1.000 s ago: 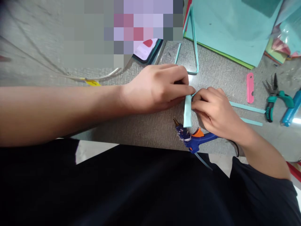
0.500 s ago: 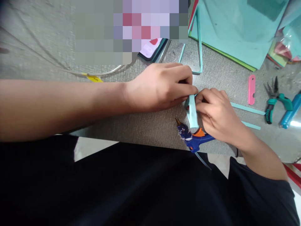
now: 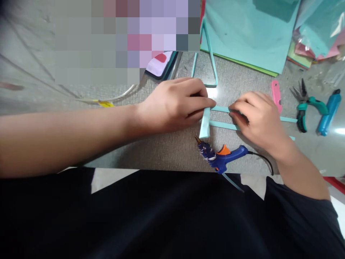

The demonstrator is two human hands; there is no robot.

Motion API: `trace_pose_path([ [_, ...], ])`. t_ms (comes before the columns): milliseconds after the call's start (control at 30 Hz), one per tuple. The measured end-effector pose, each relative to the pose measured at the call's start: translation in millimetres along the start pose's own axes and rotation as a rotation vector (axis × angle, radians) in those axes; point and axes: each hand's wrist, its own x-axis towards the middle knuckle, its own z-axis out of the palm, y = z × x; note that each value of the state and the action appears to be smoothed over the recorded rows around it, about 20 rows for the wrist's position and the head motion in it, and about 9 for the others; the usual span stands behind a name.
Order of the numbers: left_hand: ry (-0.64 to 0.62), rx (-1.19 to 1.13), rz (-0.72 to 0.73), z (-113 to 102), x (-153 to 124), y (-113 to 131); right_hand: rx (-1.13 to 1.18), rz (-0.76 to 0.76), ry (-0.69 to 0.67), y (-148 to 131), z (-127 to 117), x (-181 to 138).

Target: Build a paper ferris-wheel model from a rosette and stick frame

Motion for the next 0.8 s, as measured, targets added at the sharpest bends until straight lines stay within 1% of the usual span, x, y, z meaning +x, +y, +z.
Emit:
trace_pose_path([
  [67, -0.003, -0.009, 0.001, -1, -2, 1, -0.078, 0.000, -0.036, 4, 2, -2],
  [200, 0.006, -0.063, -0.012, -5, -6, 2, -0.159, -0.002, -0.084, 8, 6, -4],
  [300, 0.022, 0.023, 0.093, -7, -7, 1, -0.208, -0.029, -0.100, 7, 6, -5],
  [367, 0.011, 0.070, 0.137, -8, -8, -1, -0.217, -0.049, -0.120, 7, 5, -5],
  [467, 0.015, 0.058, 0.114, -8, -9, -3, -0.203, -0.074, -0.157, 7, 1, -3],
  [600, 0.072, 0.067, 0.134, -7, -9, -2, -0.202, -0.102, -0.137, 7, -2, 2],
  [733, 0.041, 0.103, 0.121, -7, -9, 0, -0.341, -0.122, -0.187, 2, -4, 4],
  [800, 0.010, 0.093, 0.084, -7, -10, 0, -0.376, -0.125, -0.197, 1, -4, 4],
])
